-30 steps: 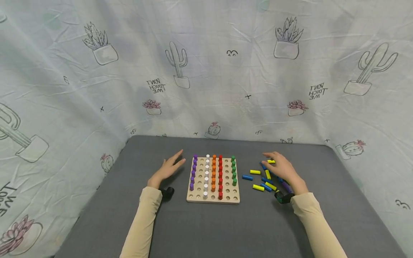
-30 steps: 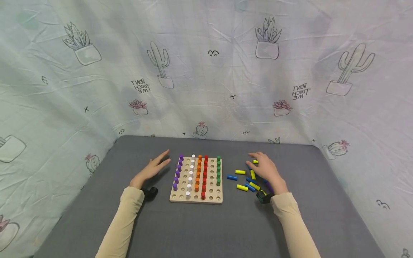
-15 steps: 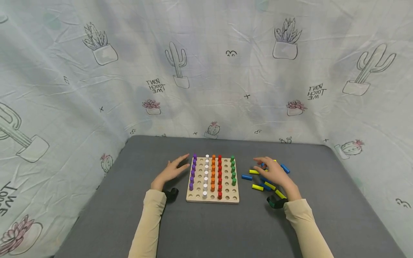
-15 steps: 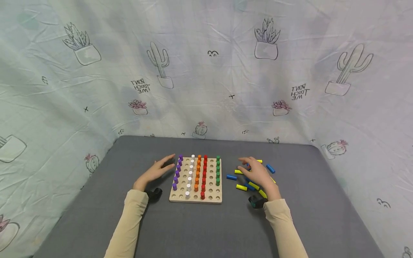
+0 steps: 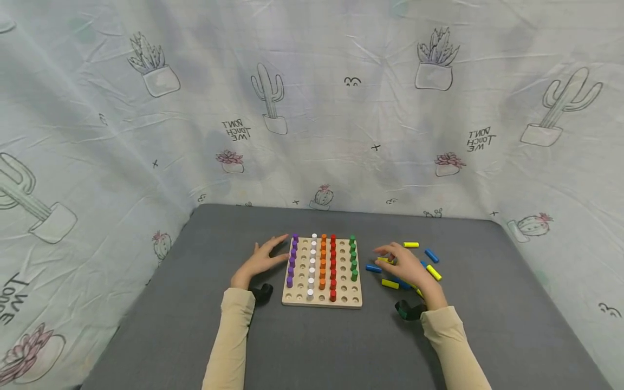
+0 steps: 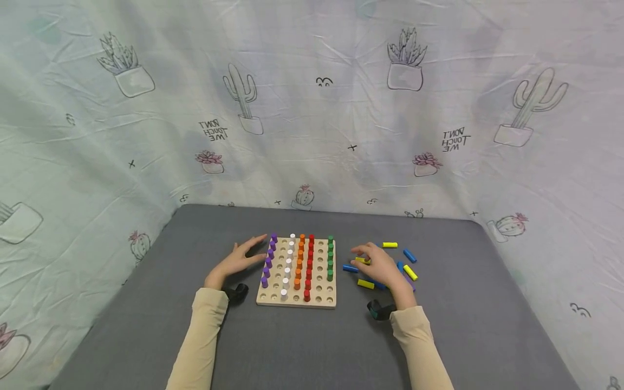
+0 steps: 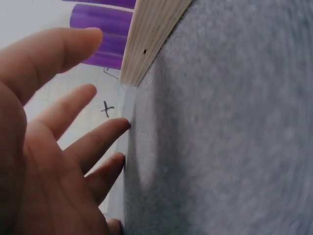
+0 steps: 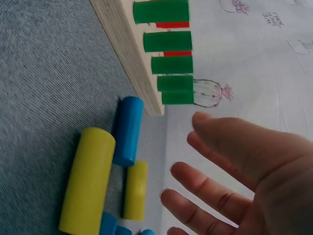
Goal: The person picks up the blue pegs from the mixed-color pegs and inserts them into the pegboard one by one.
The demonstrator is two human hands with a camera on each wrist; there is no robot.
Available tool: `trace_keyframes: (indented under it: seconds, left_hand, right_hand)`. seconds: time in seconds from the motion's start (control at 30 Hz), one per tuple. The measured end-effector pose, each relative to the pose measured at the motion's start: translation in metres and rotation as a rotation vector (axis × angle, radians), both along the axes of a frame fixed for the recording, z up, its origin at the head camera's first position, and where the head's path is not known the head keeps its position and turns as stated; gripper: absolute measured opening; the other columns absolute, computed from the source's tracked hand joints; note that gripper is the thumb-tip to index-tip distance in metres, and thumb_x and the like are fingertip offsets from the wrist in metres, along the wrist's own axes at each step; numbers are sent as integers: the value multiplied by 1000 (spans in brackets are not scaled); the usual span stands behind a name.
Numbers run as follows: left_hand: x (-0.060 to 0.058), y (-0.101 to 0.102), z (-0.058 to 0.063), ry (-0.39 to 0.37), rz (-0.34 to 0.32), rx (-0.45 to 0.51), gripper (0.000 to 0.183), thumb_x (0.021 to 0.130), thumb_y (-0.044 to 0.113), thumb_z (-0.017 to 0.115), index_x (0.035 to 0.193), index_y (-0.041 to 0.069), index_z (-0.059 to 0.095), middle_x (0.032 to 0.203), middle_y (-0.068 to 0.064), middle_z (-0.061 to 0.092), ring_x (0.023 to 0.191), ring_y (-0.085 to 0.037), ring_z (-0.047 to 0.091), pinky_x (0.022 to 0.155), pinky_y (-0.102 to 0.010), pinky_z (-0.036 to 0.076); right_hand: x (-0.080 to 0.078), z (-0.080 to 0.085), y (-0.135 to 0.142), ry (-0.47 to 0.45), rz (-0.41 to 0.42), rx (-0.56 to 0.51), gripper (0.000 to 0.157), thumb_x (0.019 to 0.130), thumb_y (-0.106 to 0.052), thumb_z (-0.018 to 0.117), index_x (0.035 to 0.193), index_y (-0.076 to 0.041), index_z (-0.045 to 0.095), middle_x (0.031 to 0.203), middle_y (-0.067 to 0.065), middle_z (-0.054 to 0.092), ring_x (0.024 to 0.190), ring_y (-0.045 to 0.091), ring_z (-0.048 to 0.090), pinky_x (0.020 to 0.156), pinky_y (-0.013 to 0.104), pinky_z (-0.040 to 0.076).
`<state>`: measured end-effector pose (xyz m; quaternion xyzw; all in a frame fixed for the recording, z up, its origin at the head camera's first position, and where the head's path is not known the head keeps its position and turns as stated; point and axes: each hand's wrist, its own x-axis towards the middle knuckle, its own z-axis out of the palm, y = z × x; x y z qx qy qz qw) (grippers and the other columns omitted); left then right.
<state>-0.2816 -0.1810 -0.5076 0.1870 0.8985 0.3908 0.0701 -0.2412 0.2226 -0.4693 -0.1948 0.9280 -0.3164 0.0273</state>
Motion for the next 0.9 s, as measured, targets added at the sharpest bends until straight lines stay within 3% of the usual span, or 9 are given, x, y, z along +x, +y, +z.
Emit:
trace_keyframes:
  seconds: [0.3, 0.53, 0.9]
  left_hand:
    - [-2, 0, -6, 61, -38, -52, 63, 89, 31, 61, 143, 10, 37, 149, -18, 30, 140, -40, 12, 104, -66, -12]
    - [-3, 0, -8, 71, -44, -72, 63, 88, 34, 61, 143, 12, 38, 150, -17, 28, 140, -40, 10, 104, -66, -14]
    - [-2, 1, -8, 56, -39, -79, 62, 89, 34, 60, 143, 13, 38, 151, -16, 25, 141, -38, 9, 105, -64, -16]
  right_hand:
    - [0, -8, -10, -6, 42, 20, 31, 87, -20, 65, 116, -7, 63, 105, 11, 59, 81, 18, 55, 67, 32, 47]
    - [2, -12, -16, 3, 13, 52, 30, 85, -18, 68, 112, -6, 65, 100, 8, 61, 87, 22, 59, 70, 35, 50]
    - [0, -21, -25, 133, -31, 223, 26, 80, -16, 72, 105, -7, 68, 91, 4, 62, 82, 21, 61, 67, 37, 51]
